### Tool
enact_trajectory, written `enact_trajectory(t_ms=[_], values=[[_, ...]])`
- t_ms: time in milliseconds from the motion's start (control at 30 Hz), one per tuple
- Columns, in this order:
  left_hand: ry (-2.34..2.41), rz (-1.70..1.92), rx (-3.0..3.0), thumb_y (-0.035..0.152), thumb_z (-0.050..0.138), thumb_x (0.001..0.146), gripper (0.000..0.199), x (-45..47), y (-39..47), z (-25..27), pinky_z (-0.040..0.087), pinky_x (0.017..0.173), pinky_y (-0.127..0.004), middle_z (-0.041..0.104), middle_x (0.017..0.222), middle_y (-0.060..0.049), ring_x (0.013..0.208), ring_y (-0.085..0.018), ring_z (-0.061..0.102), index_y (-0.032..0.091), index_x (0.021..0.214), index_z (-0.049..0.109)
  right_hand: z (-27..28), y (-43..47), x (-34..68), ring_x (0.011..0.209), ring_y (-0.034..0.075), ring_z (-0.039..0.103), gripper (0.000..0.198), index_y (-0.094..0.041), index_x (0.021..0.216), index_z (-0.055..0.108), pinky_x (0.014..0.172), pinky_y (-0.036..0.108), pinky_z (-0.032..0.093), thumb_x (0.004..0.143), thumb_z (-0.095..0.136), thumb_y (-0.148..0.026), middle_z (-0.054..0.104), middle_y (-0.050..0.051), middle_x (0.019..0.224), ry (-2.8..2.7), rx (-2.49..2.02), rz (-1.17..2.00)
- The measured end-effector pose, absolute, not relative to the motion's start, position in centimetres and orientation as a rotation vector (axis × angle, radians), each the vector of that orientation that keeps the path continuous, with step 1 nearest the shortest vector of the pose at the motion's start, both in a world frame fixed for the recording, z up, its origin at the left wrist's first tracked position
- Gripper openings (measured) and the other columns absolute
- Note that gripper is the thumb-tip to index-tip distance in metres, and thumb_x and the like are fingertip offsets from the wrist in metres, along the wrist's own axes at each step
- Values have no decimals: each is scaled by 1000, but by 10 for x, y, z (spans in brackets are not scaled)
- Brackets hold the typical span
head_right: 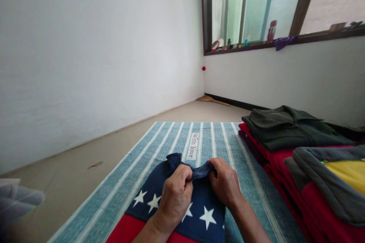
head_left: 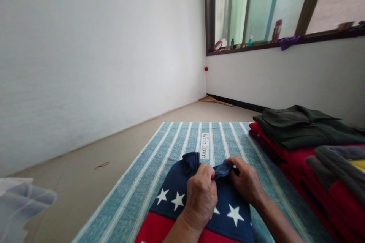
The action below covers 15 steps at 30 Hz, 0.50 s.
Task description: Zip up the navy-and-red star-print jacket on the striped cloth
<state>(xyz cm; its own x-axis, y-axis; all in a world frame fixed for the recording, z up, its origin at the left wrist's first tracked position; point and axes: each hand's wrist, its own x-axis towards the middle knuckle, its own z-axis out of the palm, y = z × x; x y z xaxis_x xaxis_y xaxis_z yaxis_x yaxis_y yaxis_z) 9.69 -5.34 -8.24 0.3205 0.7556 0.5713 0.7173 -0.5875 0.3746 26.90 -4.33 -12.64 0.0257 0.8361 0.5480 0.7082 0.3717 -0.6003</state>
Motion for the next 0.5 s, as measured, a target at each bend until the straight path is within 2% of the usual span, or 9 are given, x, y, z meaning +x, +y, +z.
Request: enact_trajectory(t_ms=[100, 167, 367, 500], values=[[1399, 1134, 2552, -3, 34, 68, 27, 97, -56, -82, 36, 60, -26, 47, 68, 0, 62, -15, 49, 24, 69, 35, -127, -41, 269, 99, 22, 63, 42, -20, 116, 57, 85, 37, 49, 76, 46, -15, 66, 7, 110, -1637, -1407, 305], [1418, 1133, 2577, -4, 34, 68, 28, 97, -57, -81, 36, 60, -26, 49, 69, -1, 63, -15, 50, 24, 69, 36, -127, -39, 270, 101, 23, 62, 44, -20, 118, 57, 84, 37, 49, 76, 46, -17, 65, 7, 113, -1635, -1411, 365], [1587, 1017, 2670, -4, 34, 70, 29, 95, -59, -79, 35, 58, -29, 50, 66, -1, 58, -16, 52, 23, 71, 45, -128, -38, 270, 91, 20, 62, 29, -20, 94, 58, 80, 34, 48, 71, 44, -11, 65, 5, 97, -1690, -1311, 355], [1643, 977, 2627, -4, 34, 71, 29, 94, -60, -77, 37, 59, -29, 51, 67, -1, 61, -17, 54, 22, 72, 49, -123, -42, 271, 102, 21, 60, 30, -21, 91, 54, 85, 34, 47, 67, 43, -8, 63, 6, 106, -1712, -1265, 361]])
